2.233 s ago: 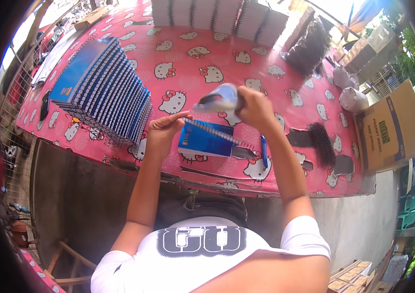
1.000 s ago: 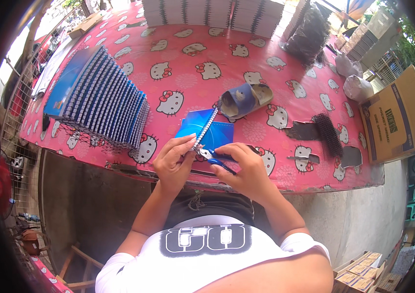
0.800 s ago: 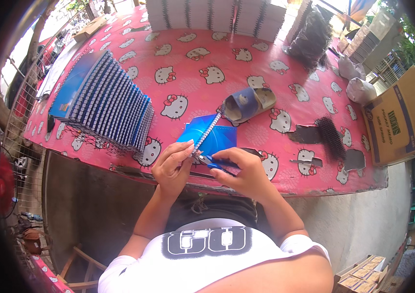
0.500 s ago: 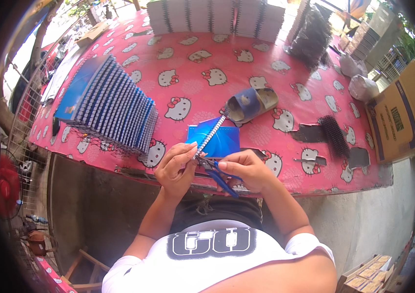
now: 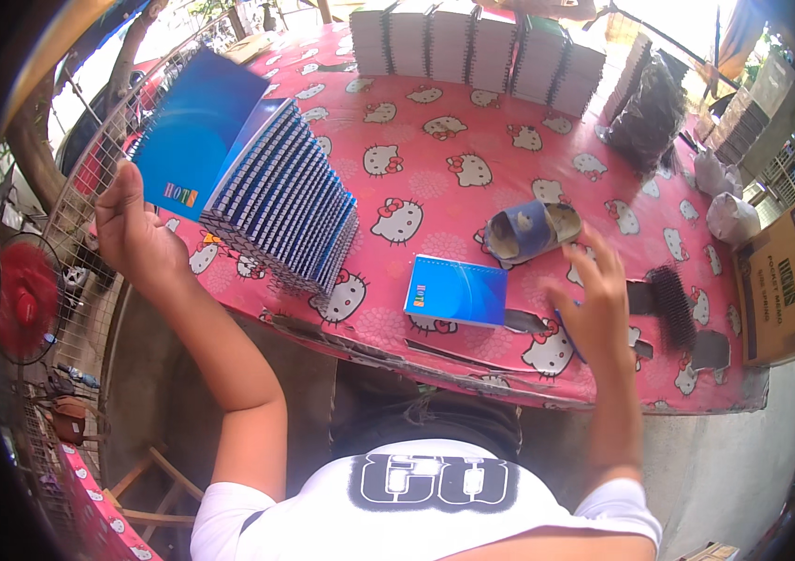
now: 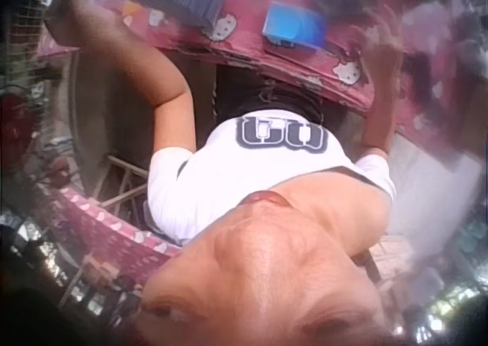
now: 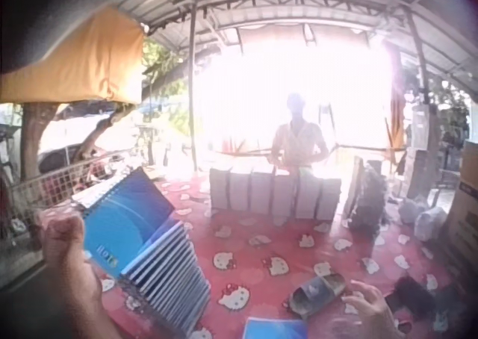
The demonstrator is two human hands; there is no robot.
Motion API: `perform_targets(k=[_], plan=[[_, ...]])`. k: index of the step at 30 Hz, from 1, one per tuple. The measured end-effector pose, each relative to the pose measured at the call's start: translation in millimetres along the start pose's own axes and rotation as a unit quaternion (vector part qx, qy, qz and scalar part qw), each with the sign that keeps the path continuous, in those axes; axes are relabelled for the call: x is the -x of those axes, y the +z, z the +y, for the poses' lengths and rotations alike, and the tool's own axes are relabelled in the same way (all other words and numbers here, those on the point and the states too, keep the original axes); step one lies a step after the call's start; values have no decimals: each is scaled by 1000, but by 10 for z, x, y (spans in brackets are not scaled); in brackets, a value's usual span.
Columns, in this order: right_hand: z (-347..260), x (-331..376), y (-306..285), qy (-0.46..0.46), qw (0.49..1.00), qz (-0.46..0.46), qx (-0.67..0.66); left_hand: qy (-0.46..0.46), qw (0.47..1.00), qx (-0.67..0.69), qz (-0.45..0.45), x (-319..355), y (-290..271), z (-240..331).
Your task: The person threads a metal spiral through the holes of a notebook cover and pages by hand, then uses pliers to cut the excess spiral and crimp the end.
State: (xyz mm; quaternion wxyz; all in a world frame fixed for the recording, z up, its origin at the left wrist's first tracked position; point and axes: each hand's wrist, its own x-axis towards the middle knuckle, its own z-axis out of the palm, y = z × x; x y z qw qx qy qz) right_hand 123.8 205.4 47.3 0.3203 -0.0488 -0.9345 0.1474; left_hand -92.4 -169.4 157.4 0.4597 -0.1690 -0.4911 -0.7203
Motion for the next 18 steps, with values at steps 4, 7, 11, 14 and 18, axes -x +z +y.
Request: perform_targets(k=[4,7,11,14,18], plan=[[-1181,-1164,-72,-286,945,147,-60,89,985,-37,-140,278,418,395],[-1970,-1663,4,-415,893,122,-125,242,926,-141,-255,167,309,365],[-2108,-2153,78,-273,837,0,-475,91,990,-70,-78,78,160,359],[-2211,-2361,491,-6,831,-35,-554,-94,986,-126,-48,-50,-262,-116],[-2130,-2231,1143,-165,939,116,-278,-133,980,-142,-37,209,-10,-336]])
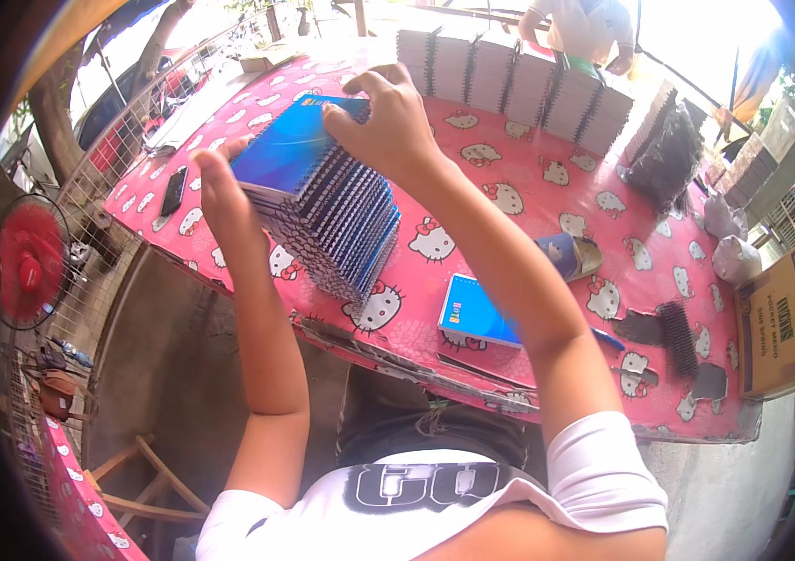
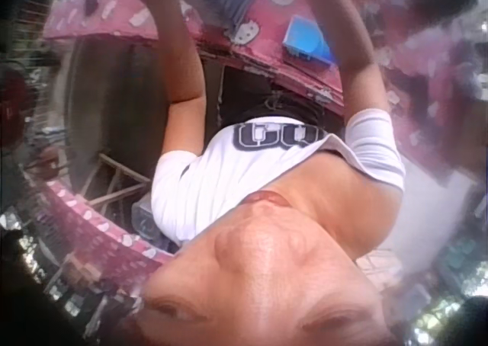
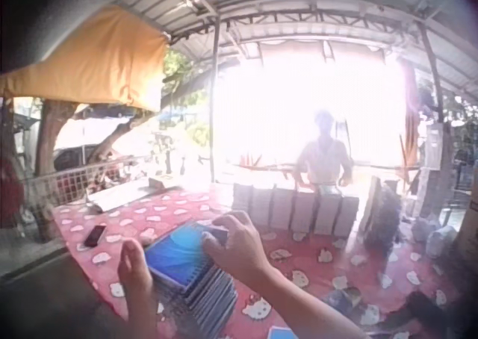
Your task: The person threads a metal spiral through the holes of a notebook cover and pages by hand, then uses pliers to cut the excess spiral and crimp the end.
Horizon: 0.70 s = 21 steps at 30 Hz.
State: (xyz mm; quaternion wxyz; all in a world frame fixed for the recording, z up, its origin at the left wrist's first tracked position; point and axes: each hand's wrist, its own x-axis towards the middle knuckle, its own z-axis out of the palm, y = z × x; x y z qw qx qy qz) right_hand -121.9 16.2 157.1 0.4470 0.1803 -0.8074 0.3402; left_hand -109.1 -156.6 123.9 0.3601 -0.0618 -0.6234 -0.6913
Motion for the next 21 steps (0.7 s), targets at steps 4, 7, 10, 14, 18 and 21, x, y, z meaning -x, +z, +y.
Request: perform_targets(k=[4,7,10,14,18,21], plan=[[137,26,119,73,988,0,-136,49,992,-93,68,107,186,131],[223,38,85,39,995,-18,-88,52,982,-158,93,93,218,144],[142,226,-237,-97,993,11,69,54,995,-40,73,-17,-134,39],[253,1310,-1050,-33,919,-386,78,223,961,71,144,384,-603,275],[161,2020,-1025,82,869,-467,145,233,897,325,-188,1207,-506,461],[185,2021,-995,79,865,-479,127,9,929,179,-324,1482,-256,434]])
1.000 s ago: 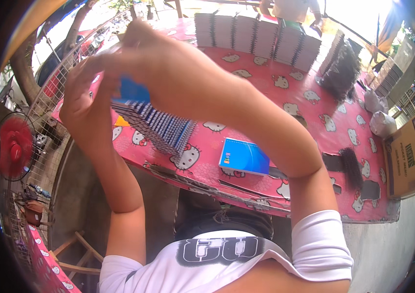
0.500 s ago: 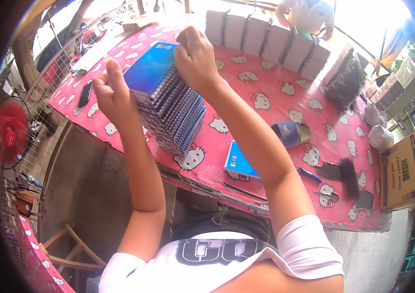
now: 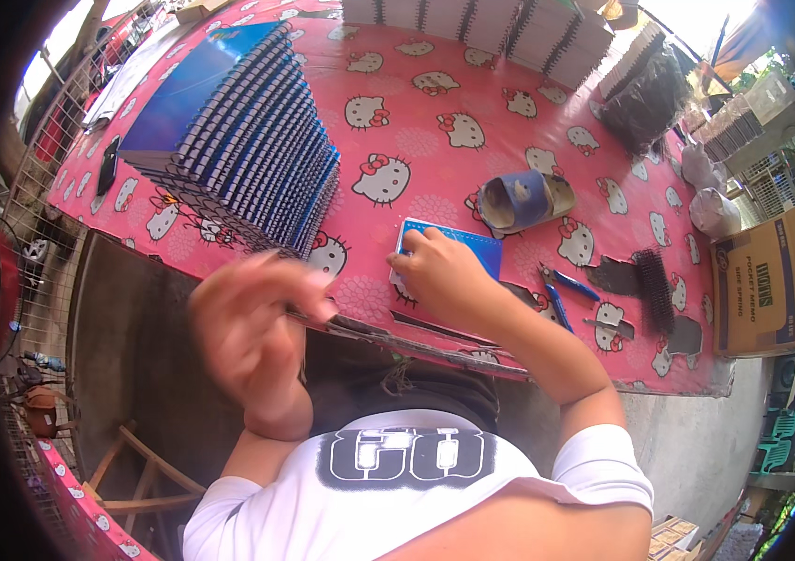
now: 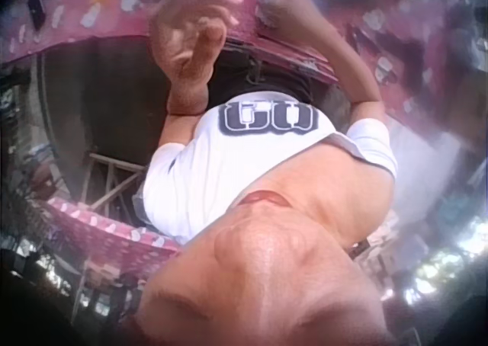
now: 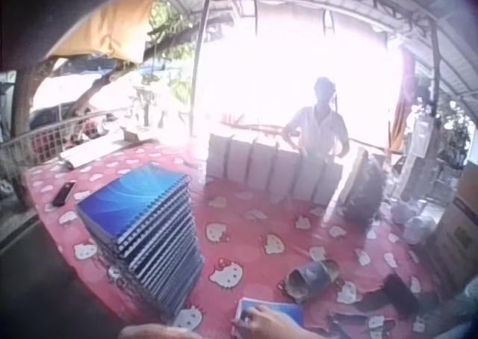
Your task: The person threads a metal spiral through the holes of a notebook cover and pages by hand, then uses pliers to cut the excess spiral and crimp the end.
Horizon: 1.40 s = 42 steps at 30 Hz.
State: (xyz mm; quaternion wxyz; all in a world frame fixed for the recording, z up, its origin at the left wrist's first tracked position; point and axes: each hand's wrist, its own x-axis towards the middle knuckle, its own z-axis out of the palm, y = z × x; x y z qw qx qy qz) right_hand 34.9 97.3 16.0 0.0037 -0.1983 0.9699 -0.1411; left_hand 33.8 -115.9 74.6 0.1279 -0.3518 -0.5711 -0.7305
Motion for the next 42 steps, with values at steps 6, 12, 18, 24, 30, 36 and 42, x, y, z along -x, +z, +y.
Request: perform_targets(k=[6,12,18,24,30,36,42], plan=[[-6,-85,-123,-4,998,-56,13,-289,944,161,19,104,119,-691],[7,-100,-102,-21,998,-52,14,-327,936,122,46,182,64,-836],[239,-18,-365,11,987,109,-120,-471,862,185,23,58,107,-862],[-90,345,-41,-40,967,232,-93,-382,919,69,-72,-13,371,-1311],[425,677,62,195,863,325,-333,-87,981,-106,-134,142,441,-1296],[359,569,428,123,797,319,-498,-32,979,-159,-123,346,415,-1338],[403,596,554,163,825,320,-436,37,894,-441,-72,150,712,-904]])
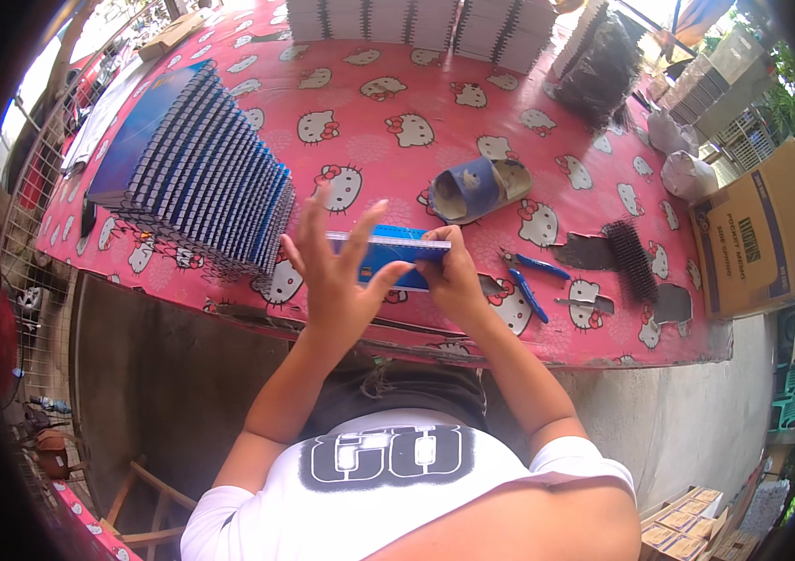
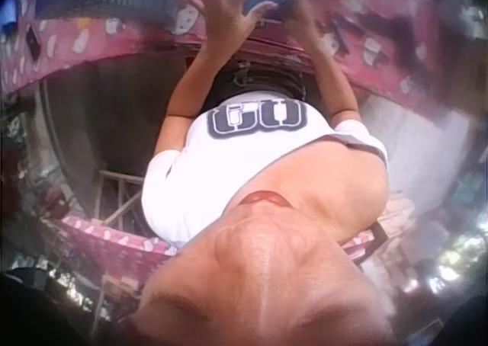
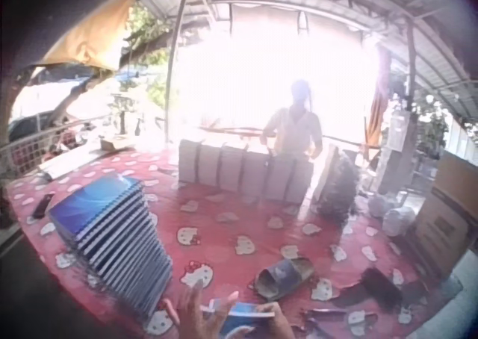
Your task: The person threads a metal spiral through the holes of a notebook cover and pages by hand, then uses pliers to cut the excess spiral and crimp the end.
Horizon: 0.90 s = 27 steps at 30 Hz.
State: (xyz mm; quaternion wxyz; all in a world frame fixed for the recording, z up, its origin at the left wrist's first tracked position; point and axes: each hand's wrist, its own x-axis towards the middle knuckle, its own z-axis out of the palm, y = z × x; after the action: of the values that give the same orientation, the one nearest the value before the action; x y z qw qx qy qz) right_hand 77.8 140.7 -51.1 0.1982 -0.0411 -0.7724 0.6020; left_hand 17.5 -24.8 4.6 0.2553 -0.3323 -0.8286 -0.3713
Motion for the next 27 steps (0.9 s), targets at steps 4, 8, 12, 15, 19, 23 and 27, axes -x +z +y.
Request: perform_targets(k=[4,8,12,15,19,23,27], plan=[[-298,-51,-317,-141,942,-28,304,4,996,69,-49,-25,198,-15],[125,34,-2230,45,766,270,582,23,988,139,-66,-210,184,0],[338,221,-2741,193,722,229,624,20,986,145,-86,-203,310,-88],[320,188,-2842,156,735,208,626,7,984,146,-98,-197,302,-94],[158,131,-2841,97,723,265,631,-4,983,143,-112,-256,262,-27],[-15,5,-2230,-85,747,249,610,0,985,153,-83,-219,319,-25],[-453,42,-807,-144,940,96,294,14,991,124,-56,-230,280,-22]])
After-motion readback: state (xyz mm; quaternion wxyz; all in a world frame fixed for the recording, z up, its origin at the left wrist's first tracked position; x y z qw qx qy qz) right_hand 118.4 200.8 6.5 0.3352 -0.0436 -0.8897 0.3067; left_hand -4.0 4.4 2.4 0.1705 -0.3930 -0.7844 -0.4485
